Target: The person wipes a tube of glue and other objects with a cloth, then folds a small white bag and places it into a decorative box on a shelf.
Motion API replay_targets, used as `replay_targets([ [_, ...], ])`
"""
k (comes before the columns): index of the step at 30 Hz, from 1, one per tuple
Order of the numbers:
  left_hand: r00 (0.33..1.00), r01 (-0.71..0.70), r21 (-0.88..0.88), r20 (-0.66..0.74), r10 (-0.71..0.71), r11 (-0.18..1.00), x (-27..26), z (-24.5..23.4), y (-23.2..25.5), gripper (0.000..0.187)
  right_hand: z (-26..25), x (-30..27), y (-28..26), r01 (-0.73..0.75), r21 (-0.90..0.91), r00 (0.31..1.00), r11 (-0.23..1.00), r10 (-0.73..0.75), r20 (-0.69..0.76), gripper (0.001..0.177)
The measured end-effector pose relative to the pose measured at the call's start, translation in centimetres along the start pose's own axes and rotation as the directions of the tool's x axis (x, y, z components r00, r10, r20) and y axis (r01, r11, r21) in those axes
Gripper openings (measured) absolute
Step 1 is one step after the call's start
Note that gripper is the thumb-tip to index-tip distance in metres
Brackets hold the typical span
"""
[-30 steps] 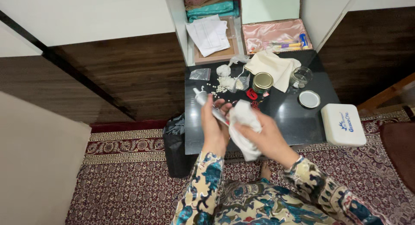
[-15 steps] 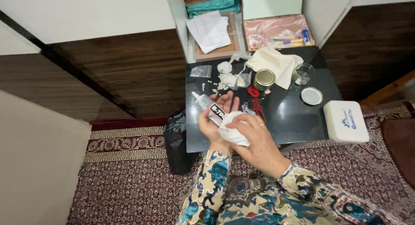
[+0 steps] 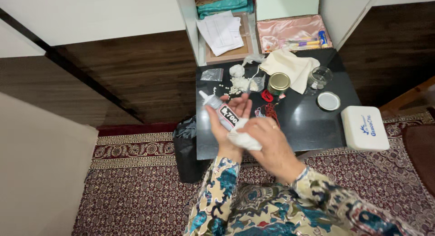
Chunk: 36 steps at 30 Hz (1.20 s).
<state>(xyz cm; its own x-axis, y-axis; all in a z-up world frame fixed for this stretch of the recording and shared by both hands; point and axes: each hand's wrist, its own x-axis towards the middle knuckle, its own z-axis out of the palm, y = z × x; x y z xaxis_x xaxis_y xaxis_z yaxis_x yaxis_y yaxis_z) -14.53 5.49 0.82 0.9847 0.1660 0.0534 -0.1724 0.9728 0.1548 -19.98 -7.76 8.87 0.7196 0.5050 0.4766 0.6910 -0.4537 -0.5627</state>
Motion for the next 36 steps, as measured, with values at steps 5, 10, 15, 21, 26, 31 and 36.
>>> replay_targets([
  [5,0.998,-0.054,0.039,-0.039,0.055,0.998,-0.3,0.6,0.4,0.063,-0.7,0.7,1.0,-0.041,-0.037,0.998,0.998,0.039,-0.041,0.045],
  [10,0.999,-0.049,0.004,0.024,0.048,0.999,-0.3,0.1,0.1,0.066,-0.5,-0.5,-0.6,0.020,-0.055,1.000,0.998,-0.019,0.005,0.049],
  [15,0.997,-0.022,0.148,-0.068,0.032,0.989,-1.7,0.0,-2.0,0.064,-1.6,0.6,1.5,-0.015,-0.095,1.000,0.995,0.012,-0.026,0.049],
  [21,1.000,0.004,0.003,0.025,-0.004,1.000,0.0,0.3,-2.7,0.072,-2.3,0.3,2.7,0.077,-0.035,0.996,0.996,-0.075,0.056,0.053],
  [26,0.998,0.042,0.201,-0.049,-0.033,0.979,0.4,2.5,-5.6,0.075,-4.8,2.0,6.1,0.070,-0.086,0.997,0.994,-0.072,-0.020,0.053],
  [31,0.999,0.015,0.081,-0.044,-0.011,0.997,3.1,2.3,-7.3,0.061,-5.6,1.1,7.5,0.104,-0.048,0.993,0.993,-0.101,0.064,0.057],
  [36,0.997,0.075,0.223,-0.039,-0.068,0.972,2.8,1.1,-11.9,0.061,-7.4,1.7,11.8,0.044,-0.114,0.999,0.992,-0.045,-0.008,0.056],
])
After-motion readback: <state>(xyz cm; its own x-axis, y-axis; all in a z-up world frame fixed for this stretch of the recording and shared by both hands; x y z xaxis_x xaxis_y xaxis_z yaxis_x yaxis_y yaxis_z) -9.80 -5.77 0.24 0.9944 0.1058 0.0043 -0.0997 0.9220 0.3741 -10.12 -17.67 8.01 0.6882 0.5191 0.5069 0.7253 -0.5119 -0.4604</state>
